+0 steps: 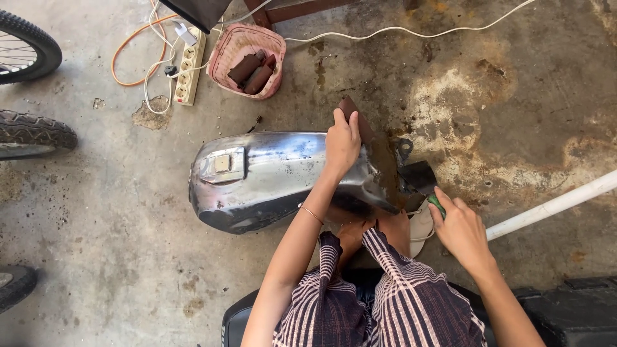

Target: The person scrubs a silver metal tank with a sanding block and then uses a scraper to remove residue from the surface. The person is sitting on the floor during the task.

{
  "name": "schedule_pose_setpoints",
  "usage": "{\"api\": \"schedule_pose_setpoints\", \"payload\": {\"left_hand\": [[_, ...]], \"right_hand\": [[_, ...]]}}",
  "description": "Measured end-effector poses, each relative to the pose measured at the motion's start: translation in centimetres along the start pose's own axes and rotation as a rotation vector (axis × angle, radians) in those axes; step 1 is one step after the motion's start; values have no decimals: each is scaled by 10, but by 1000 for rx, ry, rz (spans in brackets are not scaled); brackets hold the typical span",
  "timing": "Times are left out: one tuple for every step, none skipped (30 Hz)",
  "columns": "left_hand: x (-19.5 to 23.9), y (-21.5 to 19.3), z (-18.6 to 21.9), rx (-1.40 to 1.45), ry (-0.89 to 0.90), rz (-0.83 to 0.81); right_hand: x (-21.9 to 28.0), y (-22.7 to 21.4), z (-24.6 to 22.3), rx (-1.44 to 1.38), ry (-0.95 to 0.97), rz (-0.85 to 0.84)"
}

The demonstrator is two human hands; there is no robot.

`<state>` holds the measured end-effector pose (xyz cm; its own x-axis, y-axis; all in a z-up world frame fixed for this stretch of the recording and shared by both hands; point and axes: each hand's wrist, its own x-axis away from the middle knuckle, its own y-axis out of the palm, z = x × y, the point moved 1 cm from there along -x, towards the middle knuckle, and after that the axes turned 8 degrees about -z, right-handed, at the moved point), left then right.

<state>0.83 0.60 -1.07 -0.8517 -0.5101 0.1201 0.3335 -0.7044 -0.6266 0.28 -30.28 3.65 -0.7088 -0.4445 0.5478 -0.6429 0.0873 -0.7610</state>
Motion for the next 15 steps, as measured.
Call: {"api": "schedule_pose_setpoints", "payload": {"left_hand": [[-1, 0, 1, -2, 3, -3], [-1, 0, 1, -5, 7, -6], [0, -1, 2, -6, 7, -6], [1, -2, 3, -7, 11, -8], [2, -3, 4, -7, 13, -11], [2, -3, 4, -8, 12, -11], [2, -2, 4, -8, 8, -16], [2, -2, 4, -8, 4, -21], [1, 0, 2, -7, 4, -21], [0, 2, 0, -28, -4, -21], [-1, 4, -2, -49, -12, -22], [-1, 5, -3, -49, -11, -23], [-1, 5, -4, -44, -18, -24], [-1, 4, -5, -38, -25, -25], [-1, 2, -4, -38, -30, -22]], "right_hand": [[-1, 1, 1, 54, -5, -11], [-3, 1, 2, 108, -9, -21], [-2, -1, -1, 107, -10, -21], [-2, -3, -5, 169, -16, -10], [-1, -5, -8, 230, -22, 0], [-4, -2, -6, 230, -23, -2], [-6, 0, -4, 255, -31, 5], [-8, 3, -1, 281, -38, 12], [-9, 4, -2, 281, -38, 13], [-10, 6, -3, 274, -28, 10], [-11, 9, -3, 265, -17, 7], [-10, 9, -3, 265, -16, 7], [-10, 10, -5, 295, -32, 35], [-10, 10, -6, 325, -48, 62], [-10, 7, -11, 327, -52, 60]]}}
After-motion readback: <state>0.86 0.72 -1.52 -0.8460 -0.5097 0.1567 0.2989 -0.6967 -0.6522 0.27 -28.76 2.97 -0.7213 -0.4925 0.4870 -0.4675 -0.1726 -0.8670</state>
